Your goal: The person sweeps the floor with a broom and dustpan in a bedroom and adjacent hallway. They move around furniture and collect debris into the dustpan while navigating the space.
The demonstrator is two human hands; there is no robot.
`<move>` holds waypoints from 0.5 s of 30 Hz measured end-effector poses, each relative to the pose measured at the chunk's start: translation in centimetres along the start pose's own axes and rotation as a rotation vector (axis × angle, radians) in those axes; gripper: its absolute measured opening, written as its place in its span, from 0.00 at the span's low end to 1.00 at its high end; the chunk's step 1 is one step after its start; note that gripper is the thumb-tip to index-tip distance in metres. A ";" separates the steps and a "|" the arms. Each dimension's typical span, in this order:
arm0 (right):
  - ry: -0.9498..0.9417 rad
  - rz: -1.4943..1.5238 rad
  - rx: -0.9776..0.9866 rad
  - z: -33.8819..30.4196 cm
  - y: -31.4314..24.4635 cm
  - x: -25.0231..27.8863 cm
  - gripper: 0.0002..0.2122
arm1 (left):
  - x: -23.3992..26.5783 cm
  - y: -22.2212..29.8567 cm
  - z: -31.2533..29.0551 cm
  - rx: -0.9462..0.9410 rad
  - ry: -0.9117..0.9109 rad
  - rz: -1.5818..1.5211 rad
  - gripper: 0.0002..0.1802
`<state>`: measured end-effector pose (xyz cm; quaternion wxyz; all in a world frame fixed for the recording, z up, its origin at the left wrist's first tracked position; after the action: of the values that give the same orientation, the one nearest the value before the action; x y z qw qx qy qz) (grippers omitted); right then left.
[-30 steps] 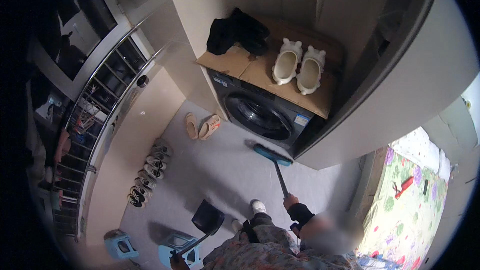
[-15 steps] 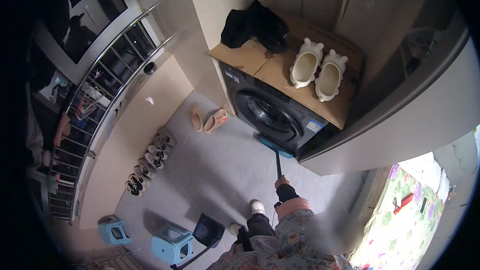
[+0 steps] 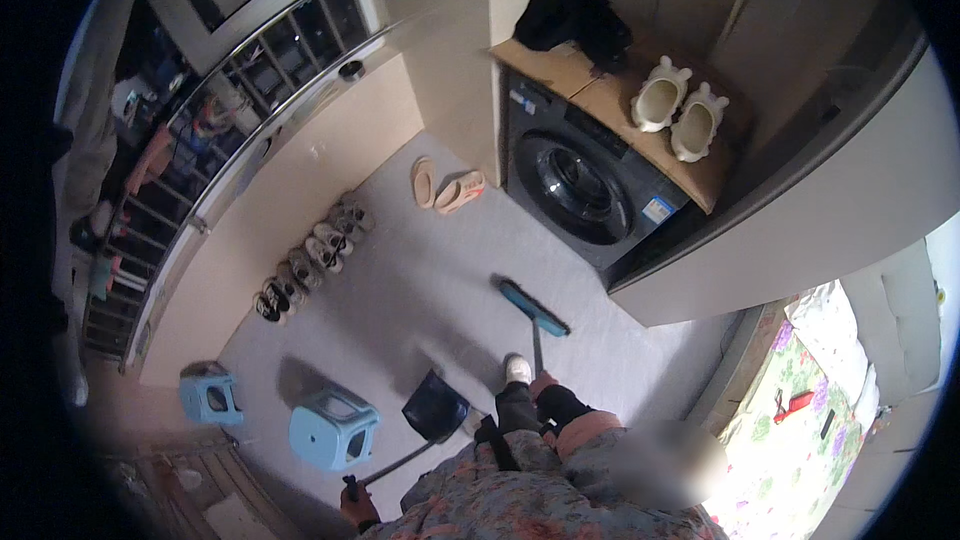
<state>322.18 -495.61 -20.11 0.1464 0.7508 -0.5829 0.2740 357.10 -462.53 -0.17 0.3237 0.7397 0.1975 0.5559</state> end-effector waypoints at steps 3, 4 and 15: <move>-0.012 -0.266 0.308 -3.7 -4.2 -2.2 0.12 | 0.6 -1.7 0.0 0.001 0.023 -0.138 0.11; 0.067 -0.309 0.326 -4.6 -5.4 -2.8 0.12 | 0.6 -2.1 0.0 -0.011 0.022 -0.145 0.11; 0.205 -0.230 0.609 -2.9 0.8 7.7 0.10 | 1.9 -3.0 -3.1 0.097 0.217 -0.186 0.11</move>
<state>322.02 -500.43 -13.38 0.0033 0.7894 -0.3683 0.4910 354.89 -458.36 -0.37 0.3145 0.6686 0.3253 0.5901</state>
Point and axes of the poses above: each hand's wrist, its own z-axis towards the middle knuckle, its own x-axis out of the back of the hand, y = z × x, the point moved 1 cm from there along z, towards the middle knuckle, and after that the axes turned 10 degrees about -z, right-handed, at the moved point
